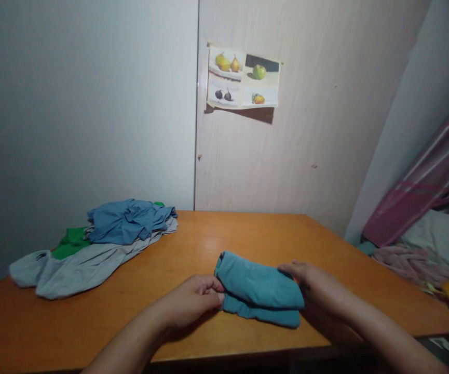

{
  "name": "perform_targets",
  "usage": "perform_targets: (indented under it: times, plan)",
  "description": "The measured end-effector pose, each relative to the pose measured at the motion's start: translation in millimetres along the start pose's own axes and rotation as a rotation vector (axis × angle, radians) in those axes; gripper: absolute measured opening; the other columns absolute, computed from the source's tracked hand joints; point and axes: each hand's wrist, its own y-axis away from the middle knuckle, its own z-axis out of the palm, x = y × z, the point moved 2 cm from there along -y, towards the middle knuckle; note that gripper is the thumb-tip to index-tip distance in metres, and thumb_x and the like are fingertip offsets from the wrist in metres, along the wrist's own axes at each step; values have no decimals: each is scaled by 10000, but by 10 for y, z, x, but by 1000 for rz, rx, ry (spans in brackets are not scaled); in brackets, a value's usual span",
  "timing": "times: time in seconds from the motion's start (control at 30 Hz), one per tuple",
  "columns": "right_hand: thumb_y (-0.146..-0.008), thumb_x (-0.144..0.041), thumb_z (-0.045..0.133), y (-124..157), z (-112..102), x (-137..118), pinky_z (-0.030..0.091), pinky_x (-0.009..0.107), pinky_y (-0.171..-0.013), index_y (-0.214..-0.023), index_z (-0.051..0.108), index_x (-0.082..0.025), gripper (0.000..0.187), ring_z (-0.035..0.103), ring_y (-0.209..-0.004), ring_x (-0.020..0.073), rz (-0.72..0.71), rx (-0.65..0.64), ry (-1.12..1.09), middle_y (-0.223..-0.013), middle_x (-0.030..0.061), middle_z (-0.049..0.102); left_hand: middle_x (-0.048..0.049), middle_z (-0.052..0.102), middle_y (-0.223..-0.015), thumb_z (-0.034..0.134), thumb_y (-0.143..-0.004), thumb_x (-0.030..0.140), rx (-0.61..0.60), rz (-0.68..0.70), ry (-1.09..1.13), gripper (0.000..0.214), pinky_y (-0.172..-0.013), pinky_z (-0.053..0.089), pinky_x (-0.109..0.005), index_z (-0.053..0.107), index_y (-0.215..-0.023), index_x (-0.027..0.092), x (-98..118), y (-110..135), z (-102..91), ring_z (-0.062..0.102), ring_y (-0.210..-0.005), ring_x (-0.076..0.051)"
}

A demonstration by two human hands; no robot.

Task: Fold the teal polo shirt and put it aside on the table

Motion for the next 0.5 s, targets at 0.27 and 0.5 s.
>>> perform_targets:
  times: [0.27,0.5]
  plan:
    - [-874,-470,624,-9,47,-946,454,454,-1047,-1435,546,-207,624,602,-1237,317,-226,-78,87,-1384,135,623,50,478,-579,624,-750,313,308,54,-46,157,-511,274,-219,549,-700,184,31,-183,-110,391,-533,-97]
    - [-860,-165,497,-215,368,-927,479,343,-871,-1265,646,-221,435,693,-998,265,-130,-134,166,-1103,106,752,62,471,-600,591,-704,244,474,74,-23,111,-504,270,-216,571,-800,191,-11,-366,-242,401,-517,-92]
